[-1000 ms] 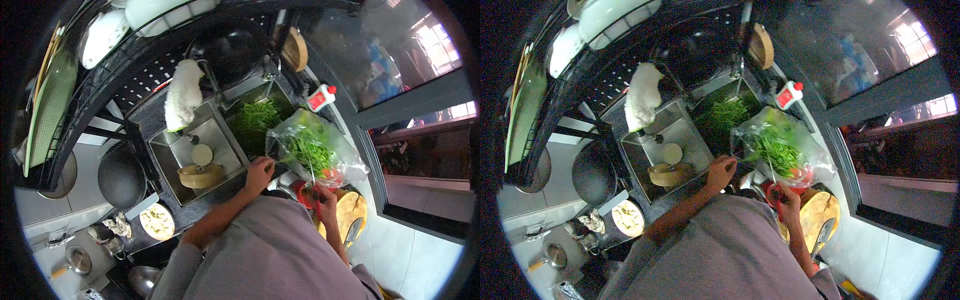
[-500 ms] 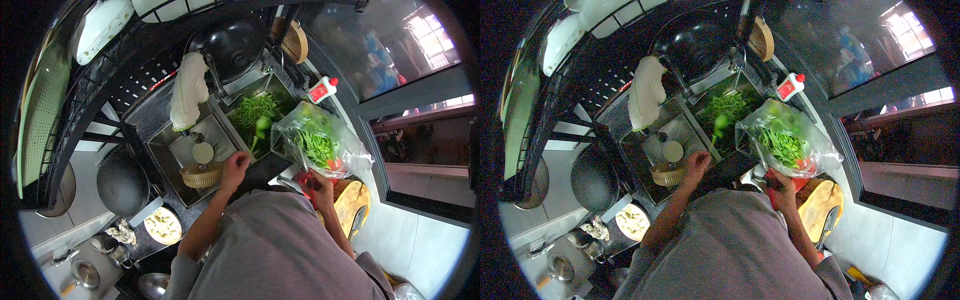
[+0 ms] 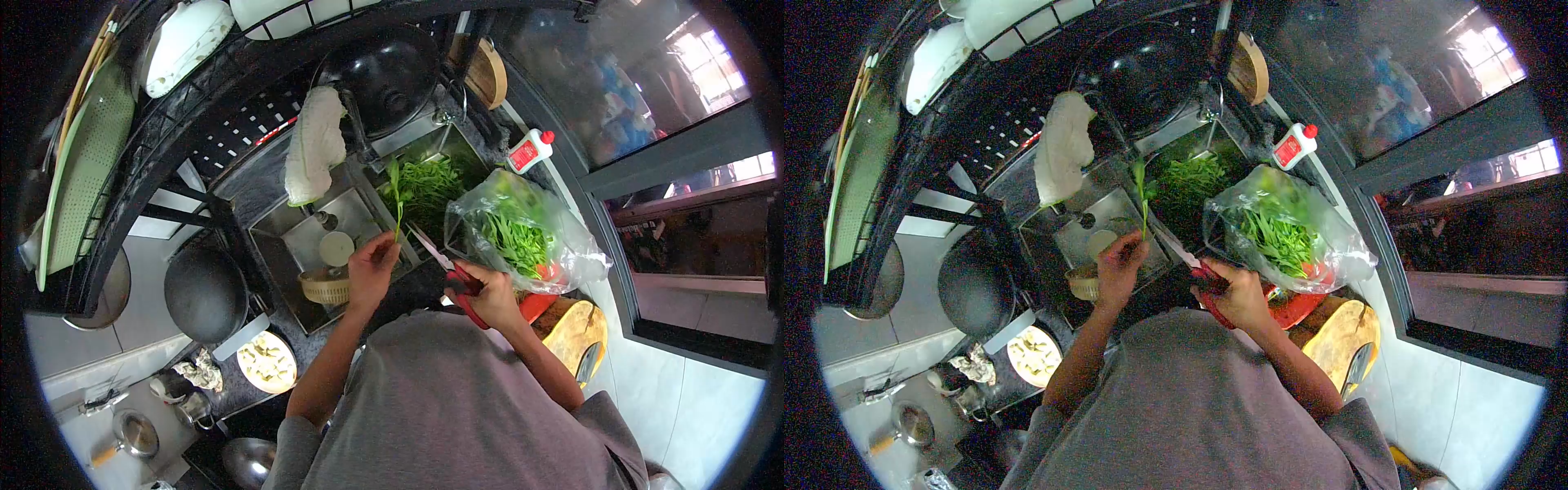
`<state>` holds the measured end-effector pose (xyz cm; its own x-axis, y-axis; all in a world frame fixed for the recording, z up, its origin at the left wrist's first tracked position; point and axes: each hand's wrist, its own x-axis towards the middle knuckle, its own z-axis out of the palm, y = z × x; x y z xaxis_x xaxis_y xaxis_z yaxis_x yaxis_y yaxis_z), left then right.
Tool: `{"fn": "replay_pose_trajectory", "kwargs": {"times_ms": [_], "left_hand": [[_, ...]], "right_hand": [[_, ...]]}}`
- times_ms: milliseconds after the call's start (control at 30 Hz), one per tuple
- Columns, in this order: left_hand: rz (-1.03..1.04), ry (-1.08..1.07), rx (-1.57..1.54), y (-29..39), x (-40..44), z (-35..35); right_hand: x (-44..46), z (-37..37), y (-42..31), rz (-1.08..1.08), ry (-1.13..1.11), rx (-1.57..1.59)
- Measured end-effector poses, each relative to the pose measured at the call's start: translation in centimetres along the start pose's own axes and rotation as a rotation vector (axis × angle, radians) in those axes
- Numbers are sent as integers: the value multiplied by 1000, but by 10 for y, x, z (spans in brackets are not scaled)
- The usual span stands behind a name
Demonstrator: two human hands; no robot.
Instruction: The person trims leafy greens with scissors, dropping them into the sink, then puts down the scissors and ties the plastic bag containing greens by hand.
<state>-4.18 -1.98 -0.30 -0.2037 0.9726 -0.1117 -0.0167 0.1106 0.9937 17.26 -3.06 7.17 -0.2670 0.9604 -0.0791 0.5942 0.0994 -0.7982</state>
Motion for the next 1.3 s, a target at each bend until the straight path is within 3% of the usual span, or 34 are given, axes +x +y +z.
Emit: {"fn": "replay_pose_trajectory", "kwargs": {"times_ms": [100,500,600,733,1000,1300], "left_hand": [[109,5,173,7,0,2],[214,1,251,-1,6,22],[158,-22,293,2,6,23],[139,-14,323,4,7,26],[91,-2,147,2,9,34],[90,34,160,-5,7,27]], "right_hand": [[0,3,7,-16,11,26],[5,-7,26,134,-87,81],[1,-1,39,63,26,116],[-4,-9,33,90,10,177],[-4,-11,25,48,6,-153],[3,1,39,68,32,-173]]}}
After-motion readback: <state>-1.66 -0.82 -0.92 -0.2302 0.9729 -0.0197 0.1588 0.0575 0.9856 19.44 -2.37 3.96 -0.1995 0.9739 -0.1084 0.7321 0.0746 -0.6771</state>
